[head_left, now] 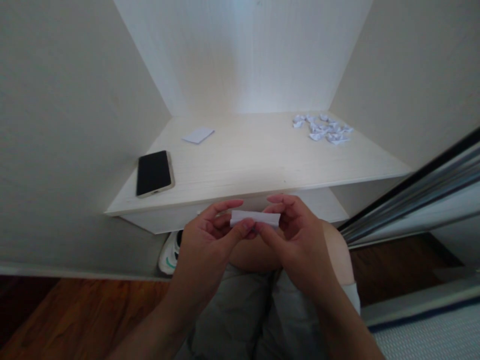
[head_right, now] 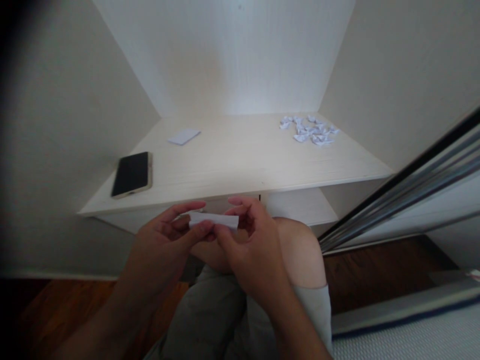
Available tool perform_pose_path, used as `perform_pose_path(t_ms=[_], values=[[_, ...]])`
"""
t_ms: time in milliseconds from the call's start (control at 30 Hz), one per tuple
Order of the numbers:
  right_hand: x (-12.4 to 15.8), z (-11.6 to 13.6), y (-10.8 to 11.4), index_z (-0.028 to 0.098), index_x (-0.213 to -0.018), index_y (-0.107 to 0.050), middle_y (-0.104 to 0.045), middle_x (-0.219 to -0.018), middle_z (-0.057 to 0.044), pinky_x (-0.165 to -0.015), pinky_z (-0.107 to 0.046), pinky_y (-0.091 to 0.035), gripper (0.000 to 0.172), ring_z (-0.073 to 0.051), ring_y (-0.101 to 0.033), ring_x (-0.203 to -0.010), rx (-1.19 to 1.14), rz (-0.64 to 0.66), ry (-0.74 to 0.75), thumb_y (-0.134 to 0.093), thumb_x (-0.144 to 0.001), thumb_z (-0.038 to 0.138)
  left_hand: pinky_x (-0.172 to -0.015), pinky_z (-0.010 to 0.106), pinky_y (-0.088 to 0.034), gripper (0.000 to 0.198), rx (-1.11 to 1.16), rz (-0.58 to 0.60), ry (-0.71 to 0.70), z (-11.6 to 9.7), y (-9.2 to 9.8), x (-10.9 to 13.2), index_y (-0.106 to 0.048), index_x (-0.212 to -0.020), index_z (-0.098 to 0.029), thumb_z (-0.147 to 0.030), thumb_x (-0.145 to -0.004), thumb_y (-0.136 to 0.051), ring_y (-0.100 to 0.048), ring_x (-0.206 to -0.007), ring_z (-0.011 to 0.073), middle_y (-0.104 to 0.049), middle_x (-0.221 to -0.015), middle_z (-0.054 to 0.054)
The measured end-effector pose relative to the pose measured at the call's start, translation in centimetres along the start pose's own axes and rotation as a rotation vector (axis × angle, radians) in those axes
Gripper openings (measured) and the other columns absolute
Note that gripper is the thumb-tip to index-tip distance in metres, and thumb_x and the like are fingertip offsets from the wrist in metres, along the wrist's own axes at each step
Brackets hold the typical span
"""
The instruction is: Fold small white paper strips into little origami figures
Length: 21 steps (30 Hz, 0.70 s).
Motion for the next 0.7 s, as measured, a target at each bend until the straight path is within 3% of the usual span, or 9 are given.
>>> perform_pose_path(t_ms=[200, 367, 467, 567, 700], values=[[0.3, 0.3, 0.1, 0.026, -0.108, -0.067, -0.073, -0.098, -0.002, -0.083, -0.038, -0.057, 0.026, -0.022, -0.07, -0.091, -0.045, -0.016, -0.032, -0.079, -0.085, 0.022, -0.073, 0.018, -0.062, 0.047, 0.024, -0.027, -0.018, 0.0, -0.5, 0.4, -0.072, -0.121, -0.024, -0.02, -0.078, -0.092, -0.079, -0.074, 0.0132, -0.082, -0.082, -0.001], [0.3, 0.3, 0.4, 0.024, -0.107, -0.07, -0.076, -0.098, -0.005, -0.084, -0.042, -0.056, 0.026, -0.024, -0.072, -0.09, -0.006, -0.047, -0.078, -0.08, -0.082, 0.024, -0.076, 0.021, -0.064, 0.052, 0.037, -0.016, -0.001, -0.2, -0.8, 0.6, -0.071, -0.125, -0.024, -0.021, -0.078, -0.091, -0.081, -0.076, 0.015, -0.081, -0.082, -0.002], [0.0, 0.3, 0.8, 0.022, -0.105, -0.071, -0.076, -0.095, -0.005, -0.081, -0.041, -0.056, 0.026, -0.024, -0.071, -0.089, 0.04, -0.051, -0.082, -0.078, -0.08, 0.024, -0.073, 0.023, -0.065, 0.049, 0.006, 0.048, 0.028, -0.1, -0.7, 0.4, -0.07, -0.125, -0.022, -0.023, -0.08, -0.09, -0.079, -0.071, 0.0151, -0.08, -0.079, -0.003], [-0.1, 0.3, 1.1, 0.022, -0.104, -0.072, -0.076, -0.094, -0.004, -0.079, -0.037, -0.055, 0.026, -0.022, -0.07, -0.088, 0.081, -0.043, -0.056, -0.077, -0.079, 0.022, -0.068, 0.021, -0.064, 0.044, -0.05, 0.094, 0.042, -0.1, -0.7, 0.2, -0.071, -0.121, -0.02, -0.023, -0.081, -0.089, -0.078, -0.068, 0.0143, -0.079, -0.075, -0.003], [-0.1, 0.4, 1.4, 0.021, -0.104, -0.073, -0.078, -0.096, -0.005, -0.078, -0.036, -0.056, 0.026, -0.022, -0.072, -0.089, 0.124, -0.013, -0.081, -0.077, -0.078, 0.022, -0.063, 0.017, -0.061, 0.044, -0.104, 0.065, 0.003, -0.3, -0.8, 0.2, -0.07, -0.122, -0.019, -0.019, -0.081, -0.087, -0.077, -0.066, 0.0126, -0.08, -0.077, -0.002]])
Point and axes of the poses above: each hand's wrist, its own x-axis away from the middle knuckle, its own y-axis out of the back of the hand, z = x × y, the point moved 1 cm from there along -x, towards the middle knuckle
